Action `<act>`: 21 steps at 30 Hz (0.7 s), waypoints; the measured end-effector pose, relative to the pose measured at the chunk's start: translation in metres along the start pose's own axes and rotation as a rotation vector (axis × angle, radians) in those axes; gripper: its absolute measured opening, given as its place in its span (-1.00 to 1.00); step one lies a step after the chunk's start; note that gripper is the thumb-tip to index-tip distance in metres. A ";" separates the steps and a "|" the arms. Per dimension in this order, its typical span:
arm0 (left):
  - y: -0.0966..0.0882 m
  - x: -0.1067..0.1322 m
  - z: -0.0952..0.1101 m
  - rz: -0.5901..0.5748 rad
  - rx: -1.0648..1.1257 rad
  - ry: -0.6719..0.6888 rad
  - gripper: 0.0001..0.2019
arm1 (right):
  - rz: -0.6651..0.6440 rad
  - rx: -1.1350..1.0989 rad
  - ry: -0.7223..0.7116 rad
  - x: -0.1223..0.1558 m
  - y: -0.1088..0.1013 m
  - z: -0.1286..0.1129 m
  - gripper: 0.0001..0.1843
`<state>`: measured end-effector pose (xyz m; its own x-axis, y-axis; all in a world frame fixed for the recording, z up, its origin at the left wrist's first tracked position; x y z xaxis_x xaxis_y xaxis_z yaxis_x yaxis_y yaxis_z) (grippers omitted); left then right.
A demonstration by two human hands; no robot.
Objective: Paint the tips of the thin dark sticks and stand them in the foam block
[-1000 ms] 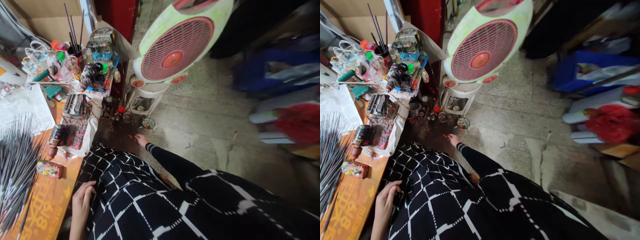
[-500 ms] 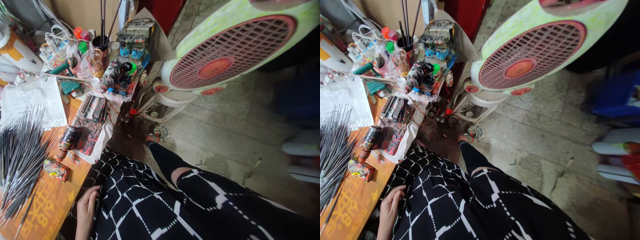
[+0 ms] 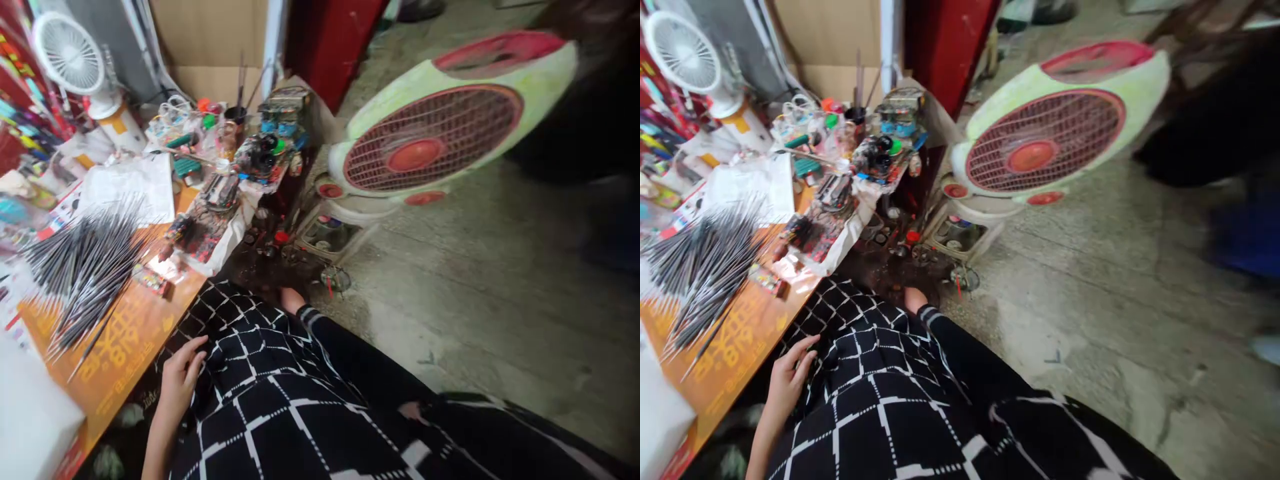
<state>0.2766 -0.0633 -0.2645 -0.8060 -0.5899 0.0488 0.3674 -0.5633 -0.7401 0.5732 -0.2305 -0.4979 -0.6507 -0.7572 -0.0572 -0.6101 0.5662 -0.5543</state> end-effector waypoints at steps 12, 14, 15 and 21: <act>-0.029 0.147 -0.048 0.321 0.038 -0.080 -0.63 | -0.063 0.216 -0.625 0.021 0.014 -0.159 -0.72; -0.040 0.169 -0.054 0.426 -0.001 -0.116 -0.63 | -0.080 0.177 -0.877 0.029 0.023 -0.210 -0.72; -0.047 0.178 -0.057 0.472 -0.021 -0.128 -0.64 | -0.100 0.159 -0.967 0.033 0.028 -0.233 -0.70; -0.089 0.205 -0.062 0.657 -0.156 -0.227 -0.69 | -0.134 0.033 -1.210 0.043 0.042 -0.322 -0.50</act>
<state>0.0501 -0.0981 -0.2302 -0.3179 -0.8946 -0.3141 0.6595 0.0294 -0.7511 0.3737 -0.1343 -0.2563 0.2690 -0.6335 -0.7255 -0.6169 0.4651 -0.6349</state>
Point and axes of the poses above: each hand's wrist, its own x-axis away from the middle knuckle, its own y-axis out of the palm, z = x × y, the point moved 6 cm from there along -x, towards the middle knuckle, and after that the axes turned 6 degrees about -x, right-handed, at the moved point
